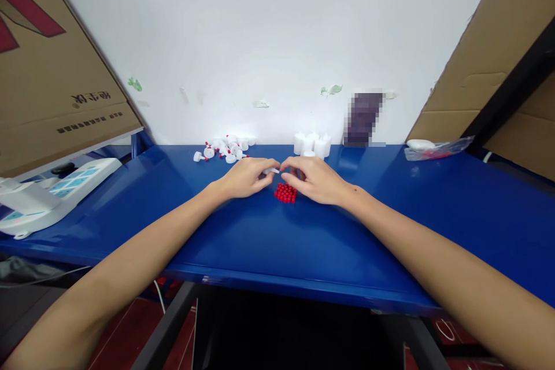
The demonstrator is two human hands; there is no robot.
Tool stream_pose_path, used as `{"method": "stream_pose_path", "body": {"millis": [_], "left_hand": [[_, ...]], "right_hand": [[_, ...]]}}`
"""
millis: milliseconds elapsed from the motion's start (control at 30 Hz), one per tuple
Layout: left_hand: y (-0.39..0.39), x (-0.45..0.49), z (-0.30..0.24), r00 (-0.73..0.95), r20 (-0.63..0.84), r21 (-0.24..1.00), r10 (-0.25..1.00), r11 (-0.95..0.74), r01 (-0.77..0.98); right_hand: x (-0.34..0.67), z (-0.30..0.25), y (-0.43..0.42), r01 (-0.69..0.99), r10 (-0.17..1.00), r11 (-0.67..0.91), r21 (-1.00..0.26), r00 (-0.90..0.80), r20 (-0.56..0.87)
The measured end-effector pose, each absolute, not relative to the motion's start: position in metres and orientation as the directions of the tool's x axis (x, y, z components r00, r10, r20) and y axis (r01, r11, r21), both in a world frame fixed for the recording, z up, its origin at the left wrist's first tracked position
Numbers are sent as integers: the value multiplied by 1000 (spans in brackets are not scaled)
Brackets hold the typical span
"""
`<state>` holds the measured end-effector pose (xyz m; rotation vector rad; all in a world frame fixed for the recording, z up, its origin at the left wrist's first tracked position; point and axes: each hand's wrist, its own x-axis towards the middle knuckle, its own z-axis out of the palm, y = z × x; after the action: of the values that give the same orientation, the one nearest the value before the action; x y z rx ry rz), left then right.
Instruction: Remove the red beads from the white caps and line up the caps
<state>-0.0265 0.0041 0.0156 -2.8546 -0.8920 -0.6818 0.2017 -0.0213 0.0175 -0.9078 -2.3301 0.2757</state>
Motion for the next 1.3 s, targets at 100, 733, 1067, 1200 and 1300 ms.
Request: {"method": "stream_pose_path", "body": {"millis": [100,733,1067,1200,1300], "left_hand": [[-3,-20,17,752,456,35,476,-854,519],[35,-75,27,488,483,3,727,-559,829],[40,-83,19,300,226,-33,927,-301,953],[38,-76,19,341,238,-31,909,-344,938],[36,-73,19,358,225,-23,906,-363,932]], "right_hand": [[195,22,-30,513,639,767,-386,-558,529],[235,34,-1,798,731,445,-406,-61,680],[244,19,19,797,801,414,-441,-88,592],[242,17,20,792,797,427,-437,-101,596],[240,17,21,798,789,428,-425,-100,607]]}}
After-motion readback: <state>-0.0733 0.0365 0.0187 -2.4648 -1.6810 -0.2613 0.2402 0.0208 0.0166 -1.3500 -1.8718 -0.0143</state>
